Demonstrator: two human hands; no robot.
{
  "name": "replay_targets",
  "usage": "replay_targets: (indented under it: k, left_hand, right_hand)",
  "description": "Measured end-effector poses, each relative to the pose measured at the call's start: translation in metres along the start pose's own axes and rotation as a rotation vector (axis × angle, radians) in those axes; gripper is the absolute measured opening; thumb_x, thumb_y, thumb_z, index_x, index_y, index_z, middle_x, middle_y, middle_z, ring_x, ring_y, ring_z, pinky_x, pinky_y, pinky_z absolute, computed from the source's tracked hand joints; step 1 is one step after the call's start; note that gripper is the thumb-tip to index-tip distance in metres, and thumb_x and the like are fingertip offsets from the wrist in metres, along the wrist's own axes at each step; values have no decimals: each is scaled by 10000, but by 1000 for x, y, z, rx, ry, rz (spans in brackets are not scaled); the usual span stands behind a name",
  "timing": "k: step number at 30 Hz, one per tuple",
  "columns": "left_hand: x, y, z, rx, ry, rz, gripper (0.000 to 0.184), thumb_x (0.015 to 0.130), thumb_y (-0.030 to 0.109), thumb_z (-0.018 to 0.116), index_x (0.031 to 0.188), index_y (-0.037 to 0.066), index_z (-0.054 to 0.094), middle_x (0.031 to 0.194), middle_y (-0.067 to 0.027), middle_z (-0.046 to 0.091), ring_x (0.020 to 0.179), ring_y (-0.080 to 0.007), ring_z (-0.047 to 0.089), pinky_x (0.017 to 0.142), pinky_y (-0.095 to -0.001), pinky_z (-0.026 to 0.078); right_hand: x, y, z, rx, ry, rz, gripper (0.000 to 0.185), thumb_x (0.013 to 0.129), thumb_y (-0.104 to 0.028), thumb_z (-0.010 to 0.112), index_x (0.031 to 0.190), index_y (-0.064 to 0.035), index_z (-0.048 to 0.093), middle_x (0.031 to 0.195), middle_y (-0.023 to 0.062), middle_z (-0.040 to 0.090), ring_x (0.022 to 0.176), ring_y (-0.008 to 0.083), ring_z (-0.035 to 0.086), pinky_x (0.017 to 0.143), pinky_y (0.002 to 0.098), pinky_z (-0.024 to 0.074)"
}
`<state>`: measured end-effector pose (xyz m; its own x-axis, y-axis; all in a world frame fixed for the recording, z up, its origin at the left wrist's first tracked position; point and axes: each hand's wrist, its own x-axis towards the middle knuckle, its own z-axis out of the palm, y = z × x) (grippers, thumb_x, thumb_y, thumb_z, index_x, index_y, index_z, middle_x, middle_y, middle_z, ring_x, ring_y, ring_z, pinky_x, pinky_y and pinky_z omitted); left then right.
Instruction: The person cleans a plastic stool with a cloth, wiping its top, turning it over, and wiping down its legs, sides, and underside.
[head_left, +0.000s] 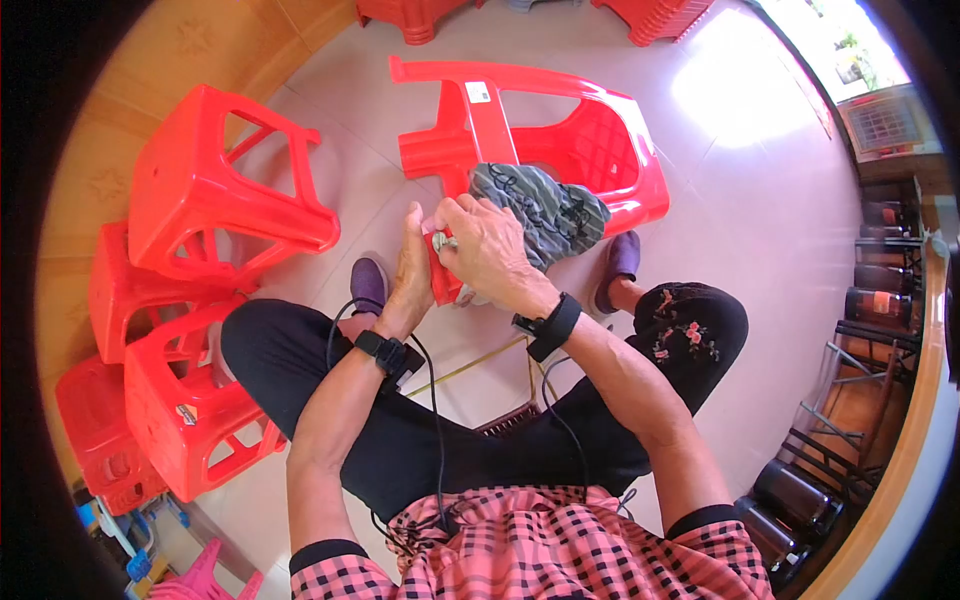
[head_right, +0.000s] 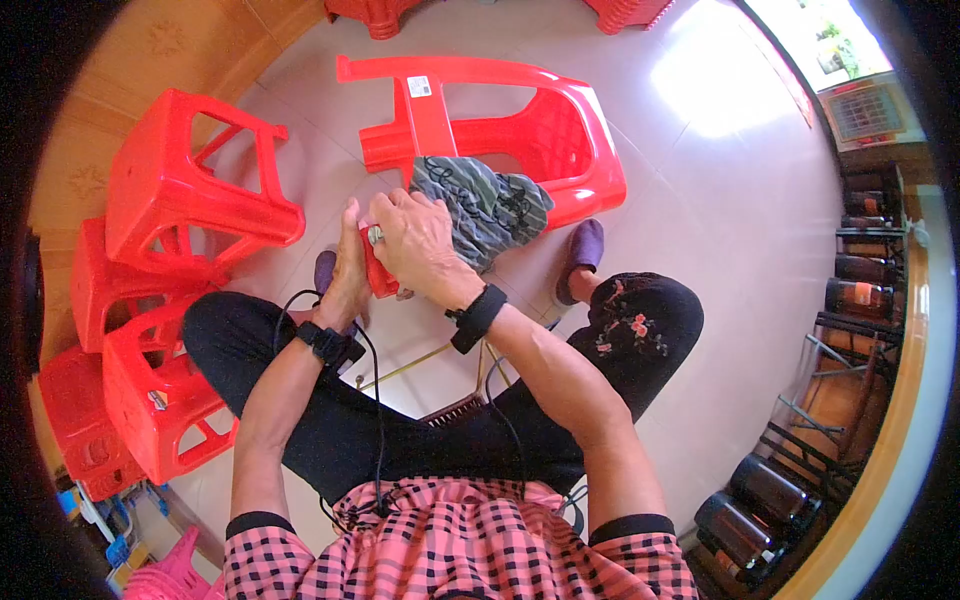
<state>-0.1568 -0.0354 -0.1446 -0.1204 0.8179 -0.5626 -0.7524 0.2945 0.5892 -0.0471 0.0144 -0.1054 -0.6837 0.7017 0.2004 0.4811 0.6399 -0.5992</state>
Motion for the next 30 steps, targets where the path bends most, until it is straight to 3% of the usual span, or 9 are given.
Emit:
replay_targets:
  k: [5,8,10,16,17,19,20,22,30]
  left_hand:
    - [3,-5,-7,-1,-19,41,611,943,560,280,1119,37,542,1038,-120,616,964,-225,617,837,-344,508]
    - [8,-19,-28,168,35,174,563,954,504,331,1083,3,555,1029,-107,613,982,-212,597,871,-320,473]
    - [12,-24,-41,723,167,501,513,971,436,354,1036,-30,560,982,-104,616,990,-210,573,908,-318,436]
    - [-17,-12,-22,920,95,573,511,989,408,322,1051,-40,559,988,-124,618,1005,-211,558,908,-326,417]
    - [-15,-19,-27,926,86,572,511,989,408,322,1051,-40,559,988,-124,618,1005,-211,558,908,-326,417]
    - [-11,-30,-34,589,81,448,516,996,427,304,1237,8,483,1158,-80,550,1085,-164,522,960,-301,389]
    - [-11,-35,-41,595,78,446,516,996,427,304,1237,8,483,1158,-80,550,1085,-164,522,960,-301,389]
    - [-24,-27,-32,380,-122,234,530,987,463,300,1241,28,465,1140,-60,554,1074,-153,531,953,-302,402]
    - [-19,-31,-29,351,-7,200,559,983,487,284,1183,22,521,1087,-68,581,982,-139,565,885,-289,442]
  right_hand:
    - [0,-5,4,47,18,98,215,747,-105,591,933,-81,486,880,126,553,804,350,576,665,463,442]
    - [-6,7,0,-7,23,104,212,744,-87,589,925,-81,479,889,130,544,781,361,577,648,464,454]
    - [-12,17,-1,-7,34,89,220,742,-82,591,932,-83,479,897,126,545,792,354,581,654,454,459]
    - [-30,30,-7,89,196,160,243,752,-102,628,963,-71,511,899,112,534,811,336,574,680,428,482]
    - [-34,31,-7,89,205,167,243,752,-102,628,963,-71,511,899,112,534,811,336,574,680,428,482]
    - [-40,27,-8,71,219,35,232,746,-106,642,946,-63,532,919,114,533,848,330,554,724,411,477]
    - [-44,25,-8,71,241,6,229,739,-97,648,944,-57,553,932,118,529,873,328,537,750,411,469]
    - [-48,30,-3,60,235,-6,234,740,-85,642,955,-56,554,924,122,523,875,326,538,751,411,468]
    - [-39,21,-7,204,175,-42,241,735,-50,643,972,-45,596,850,122,497,834,301,542,711,393,460]
